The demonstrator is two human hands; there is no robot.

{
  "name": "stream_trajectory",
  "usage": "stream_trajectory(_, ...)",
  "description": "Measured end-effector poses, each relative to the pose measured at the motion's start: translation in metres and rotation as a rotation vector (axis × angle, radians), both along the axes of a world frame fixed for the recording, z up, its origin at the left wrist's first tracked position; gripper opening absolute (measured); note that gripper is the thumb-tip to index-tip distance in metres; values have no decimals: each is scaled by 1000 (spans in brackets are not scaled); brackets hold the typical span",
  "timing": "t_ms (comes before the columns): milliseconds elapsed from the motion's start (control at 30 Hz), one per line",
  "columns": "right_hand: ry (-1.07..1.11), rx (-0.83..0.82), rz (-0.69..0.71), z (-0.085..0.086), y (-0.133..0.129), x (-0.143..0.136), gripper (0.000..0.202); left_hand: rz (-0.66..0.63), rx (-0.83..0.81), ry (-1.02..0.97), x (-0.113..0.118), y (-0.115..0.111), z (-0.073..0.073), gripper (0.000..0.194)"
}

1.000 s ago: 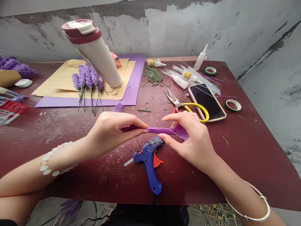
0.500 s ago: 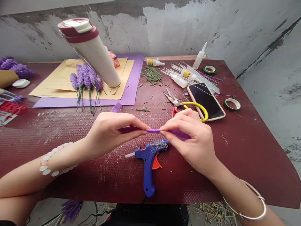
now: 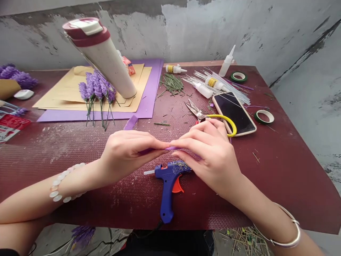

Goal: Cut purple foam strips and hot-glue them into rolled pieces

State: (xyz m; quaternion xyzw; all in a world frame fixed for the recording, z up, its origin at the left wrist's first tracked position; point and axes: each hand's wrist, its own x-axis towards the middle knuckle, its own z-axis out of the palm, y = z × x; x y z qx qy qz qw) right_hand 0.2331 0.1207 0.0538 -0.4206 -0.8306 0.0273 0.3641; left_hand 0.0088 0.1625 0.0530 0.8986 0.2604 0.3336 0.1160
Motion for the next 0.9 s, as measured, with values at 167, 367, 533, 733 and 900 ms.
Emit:
stream_trajectory(167,44,-22,-1,2,-1,-3,16,-18,-19,19,0,0,-1,10)
stream_trajectory(367,48,0,-22,-1,-2,-4,18,-34,-87,-30,2,-1,0,8)
stream_trajectory(533,52,-20,-1,-3,0,-1,17,2,-45,-15,2,-2,3,9)
stream_trajectory(733,60,-30,-30,-3,0,2,16,10,-78,8,2,-1,4,12)
stream_trajectory(900,34,31,-34,-3,-2,-2,18,-15,-96,1,4,1,0,10)
